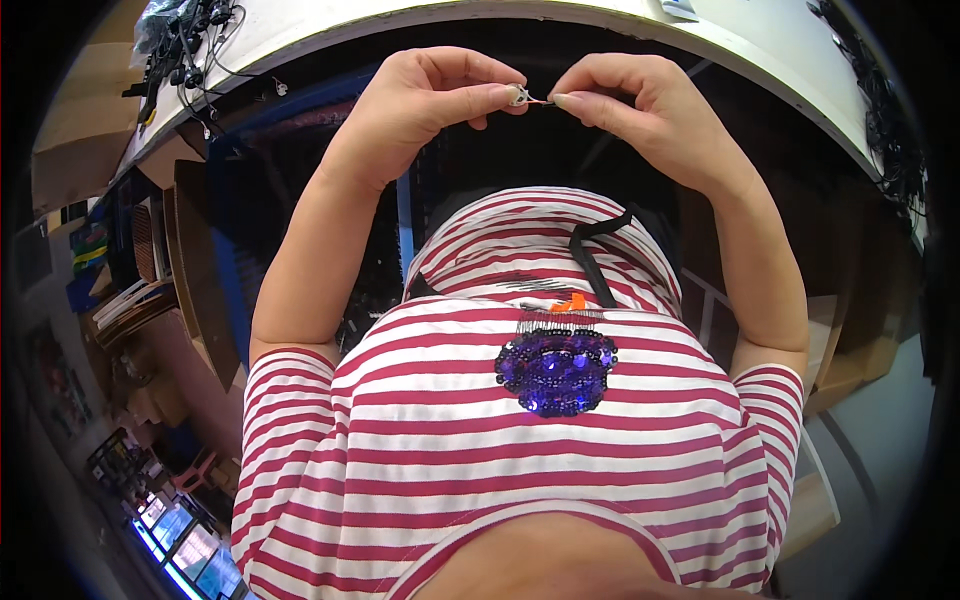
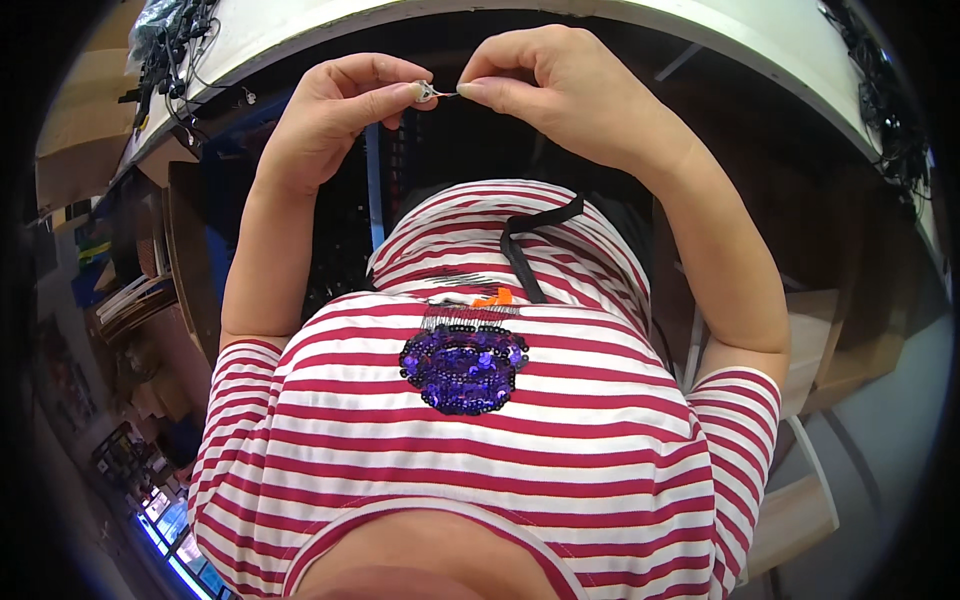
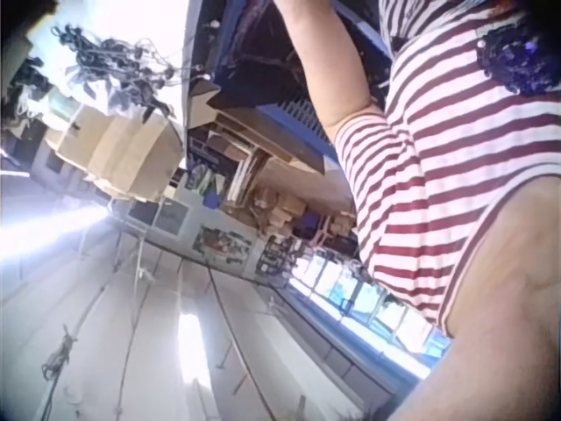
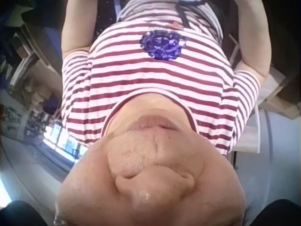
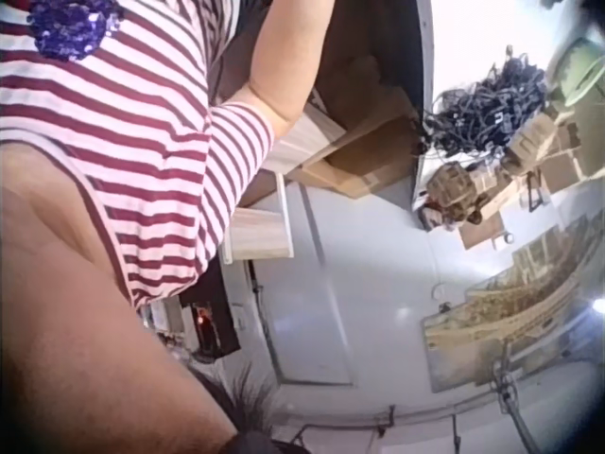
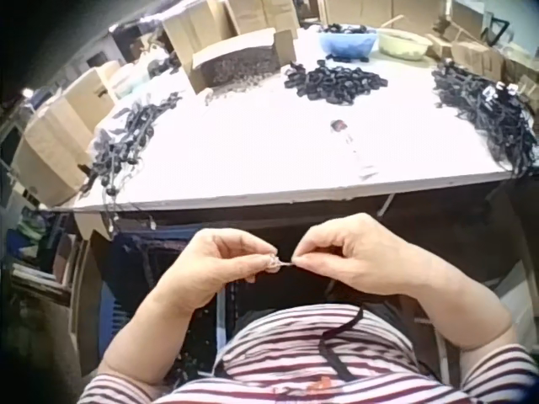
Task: The person assembles small electronic devices by inserting a small white component into a black circular housing. They apply glue from a tube to the component before insertion and then attach a black cable to the housing. The person repeats this process for multiple units.
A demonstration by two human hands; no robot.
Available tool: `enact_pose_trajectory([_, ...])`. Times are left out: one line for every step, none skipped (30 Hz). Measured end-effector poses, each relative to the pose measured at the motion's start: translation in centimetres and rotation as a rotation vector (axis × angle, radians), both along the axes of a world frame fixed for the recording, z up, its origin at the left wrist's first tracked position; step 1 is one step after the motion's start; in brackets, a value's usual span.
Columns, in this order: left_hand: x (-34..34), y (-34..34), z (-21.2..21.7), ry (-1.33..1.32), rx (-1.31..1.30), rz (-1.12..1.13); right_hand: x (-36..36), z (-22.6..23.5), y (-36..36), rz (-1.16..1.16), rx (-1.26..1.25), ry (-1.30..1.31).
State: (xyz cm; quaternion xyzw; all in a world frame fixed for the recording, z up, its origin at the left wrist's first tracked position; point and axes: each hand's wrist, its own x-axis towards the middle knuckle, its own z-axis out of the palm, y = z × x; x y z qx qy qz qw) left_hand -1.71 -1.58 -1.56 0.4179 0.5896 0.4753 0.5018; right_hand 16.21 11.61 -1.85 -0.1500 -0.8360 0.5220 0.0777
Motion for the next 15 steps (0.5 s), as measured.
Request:
enact_pose_trajectory([0.2,-0.1,-0.1,0.006,-0.001,0.011,0.1,-0.1,-0.1,-0.012,-0.025,0.031])
enact_pose_trajectory([0.4,-0.2,-0.1,0.012,-0.002,0.022,0.2,-0.1,-0.1,-0.024,-0.035,0.018])
enact_pose_trajectory([0.5,-0.2,-0.2,0.005,-0.021,0.019,0.3,0.0,-0.2,-0.036,-0.045,0.005])
enact_pose_trajectory([0.6,-0.3,-0.2,-0.002,-0.042,0.015,0.4,0.1,-0.4,-0.048,-0.057,-0.008])
enact_pose_trajectory([0.6,-0.4,-0.3,-0.008,-0.063,0.011,0.4,0.1,-0.4,-0.045,-0.048,0.001])
enact_pose_trajectory([0.6,-0.6,-0.4,-0.019,-0.097,-0.011,0.4,0.2,-0.4,-0.042,-0.04,0.01])
enact_pose_trajectory([0.6,-0.6,-0.5,-0.028,-0.129,-0.032,0.4,0.2,-0.4,-0.038,-0.029,0.022])
enact_pose_trajectory([0.5,-0.7,-0.5,-0.036,-0.16,-0.054,0.4,0.2,-0.5,-0.037,-0.016,0.029])
enact_pose_trajectory([0.5,-0.8,-0.5,-0.021,-0.143,-0.053,0.5,0.3,-0.6,-0.035,-0.003,0.037])
enact_pose_trajectory([0.6,-0.9,-0.5,-0.007,-0.126,-0.05,0.5,0.2,-0.7,-0.033,0.008,0.043])
enact_pose_trajectory([0.7,-1.1,-0.4,0.008,-0.11,-0.048,0.6,0.3,-0.8,-0.025,0.01,0.054])
enact_pose_trajectory([0.8,-1.2,-0.4,0.011,-0.085,-0.029,0.7,0.4,-0.8,-0.018,0.012,0.066])
enact_pose_trajectory([0.9,-1.3,-0.5,0.012,-0.06,-0.01,0.7,0.4,-0.8,-0.01,0.015,0.076])
enact_pose_trajectory([1.0,-1.4,-0.5,0.014,-0.035,0.01,0.7,0.4,-0.8,-0.004,-0.063,0.074])
enact_pose_trajectory([1.0,-1.4,-0.4,0.024,-0.011,0.017,0.7,0.4,-0.7,0.001,-0.14,0.071])
